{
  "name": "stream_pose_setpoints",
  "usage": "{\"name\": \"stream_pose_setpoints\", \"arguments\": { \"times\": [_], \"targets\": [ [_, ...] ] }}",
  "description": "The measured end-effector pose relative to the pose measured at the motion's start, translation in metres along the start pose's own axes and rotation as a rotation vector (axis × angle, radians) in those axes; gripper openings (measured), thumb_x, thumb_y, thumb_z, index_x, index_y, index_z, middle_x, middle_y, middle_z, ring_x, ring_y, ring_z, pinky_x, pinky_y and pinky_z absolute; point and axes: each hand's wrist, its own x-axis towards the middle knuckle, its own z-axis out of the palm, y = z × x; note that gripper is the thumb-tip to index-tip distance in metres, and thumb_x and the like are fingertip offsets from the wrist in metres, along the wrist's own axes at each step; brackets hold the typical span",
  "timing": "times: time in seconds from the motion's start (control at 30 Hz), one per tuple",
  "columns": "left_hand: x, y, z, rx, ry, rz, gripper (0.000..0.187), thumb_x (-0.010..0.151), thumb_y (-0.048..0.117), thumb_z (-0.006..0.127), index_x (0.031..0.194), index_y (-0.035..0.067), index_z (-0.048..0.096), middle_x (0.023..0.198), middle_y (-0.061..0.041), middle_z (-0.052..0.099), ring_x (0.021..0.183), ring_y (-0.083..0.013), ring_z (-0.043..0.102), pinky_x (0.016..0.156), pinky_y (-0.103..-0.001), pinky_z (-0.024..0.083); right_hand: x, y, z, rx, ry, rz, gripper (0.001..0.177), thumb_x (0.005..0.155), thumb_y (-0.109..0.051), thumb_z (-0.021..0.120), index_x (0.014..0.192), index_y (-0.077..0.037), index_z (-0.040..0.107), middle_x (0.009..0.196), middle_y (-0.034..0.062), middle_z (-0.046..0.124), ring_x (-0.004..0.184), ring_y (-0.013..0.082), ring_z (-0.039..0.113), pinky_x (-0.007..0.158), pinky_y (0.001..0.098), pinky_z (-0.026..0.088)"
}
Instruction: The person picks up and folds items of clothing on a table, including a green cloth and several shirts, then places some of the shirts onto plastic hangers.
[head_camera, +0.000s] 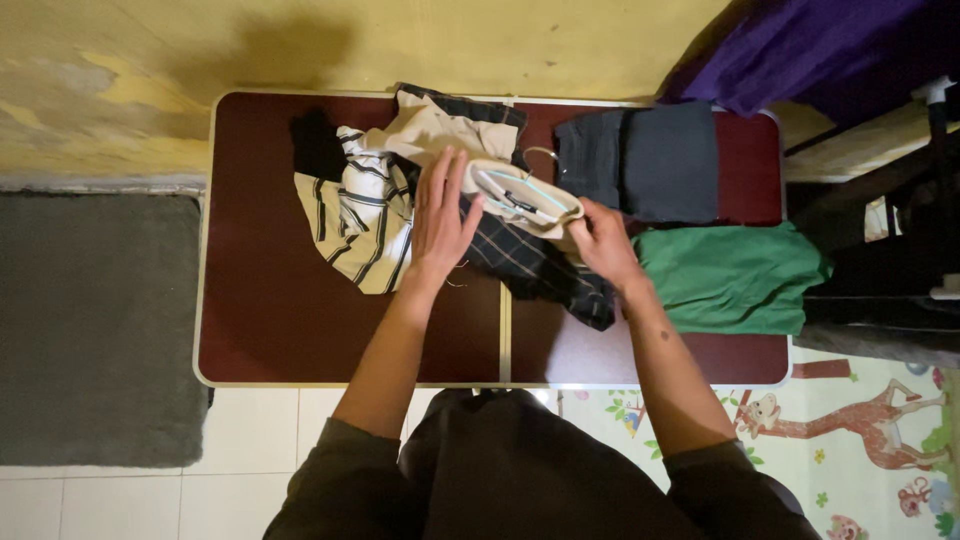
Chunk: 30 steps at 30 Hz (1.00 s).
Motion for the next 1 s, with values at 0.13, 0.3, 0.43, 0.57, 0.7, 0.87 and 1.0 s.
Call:
{"name": "stream_pose_setpoints", "arguments": {
  "times": [0.13,0.3,0.43,0.57,0.7,0.87,1.0],
  "targets": [
    [0.017,0.008,-0.013,0.097,-0.138,0.09,0.054,0.104,0.036,0.059,0.148,0.009,0.047,0.147,-0.016,0.052,0.145,-0.0331,0.043,0.124,-0.055,0.021,-0.005,0.004,0.007,-0.034,-0.015,0.015,0.021,0.097,-0.01,0.058,0.114,0.0,0.068,0.101,0.0204,0.074,0.092,0.0299,0.074,0.081,0.0372,0.055],
    [0.013,0.005,-0.013,-0.004,-0.284,-0.024,0.034,0.108,0.03,0.052,0.135,0.011,0.06,0.119,-0.011,0.061,0.116,-0.0279,0.058,0.112,-0.046,0.039,-0.008,0.01,0.009,-0.072,-0.025,0.062,0.025,0.096,-0.013,0.058,0.115,-0.001,0.067,0.101,0.0196,0.073,0.092,0.0348,0.073,0.082,0.0398,0.055],
    [0.001,0.0,-0.002,-0.027,-0.375,-0.108,0.029,0.108,0.028,0.05,0.128,0.011,0.061,0.112,-0.009,0.062,0.105,-0.0268,0.057,0.099,-0.044,0.044,-0.008,0.007,0.007,-0.191,-0.079,0.067,0.021,0.099,-0.012,0.057,0.115,0.0,0.063,0.105,0.0206,0.066,0.098,0.0384,0.066,0.088,0.043,0.052],
    [-0.018,0.003,0.003,-0.001,-0.261,-0.072,0.023,0.106,0.026,0.052,0.119,0.009,0.063,0.113,-0.011,0.062,0.11,-0.0299,0.056,0.099,-0.047,0.041,-0.004,-0.011,0.009,-0.212,-0.032,-0.106,0.029,0.1,-0.013,0.062,0.126,0.0,0.062,0.115,0.0212,0.062,0.109,0.0388,0.061,0.095,0.044,0.05],
    [-0.026,0.006,0.01,0.008,-0.283,-0.04,0.022,0.106,0.025,0.052,0.119,0.01,0.063,0.114,-0.01,0.062,0.112,-0.0299,0.055,0.099,-0.047,0.039,-0.001,-0.033,0.03,-0.339,0.054,-0.313,0.042,0.093,-0.013,0.072,0.131,0.002,0.062,0.124,0.0236,0.063,0.116,0.039,0.058,0.099,0.0459,0.046],
    [-0.029,0.008,0.014,0.014,-0.281,-0.038,0.023,0.105,0.025,0.054,0.12,0.01,0.062,0.114,-0.009,0.062,0.111,-0.028,0.055,0.1,-0.046,0.038,0.003,-0.038,0.06,-0.265,0.1,-0.209,0.027,0.097,-0.008,0.07,0.122,0.001,0.066,0.117,0.0188,0.069,0.11,0.037,0.062,0.096,0.0454,0.048],
    [-0.034,0.006,0.001,-0.018,-0.218,0.021,0.023,0.104,0.025,0.056,0.121,0.011,0.063,0.114,-0.008,0.063,0.114,-0.0283,0.055,0.102,-0.046,0.038,0.001,-0.033,0.062,-0.251,0.067,-0.203,0.017,0.1,-0.01,0.068,0.114,0.0,0.068,0.11,0.0164,0.071,0.103,0.0358,0.062,0.095,0.0443,0.048]
  ]
}}
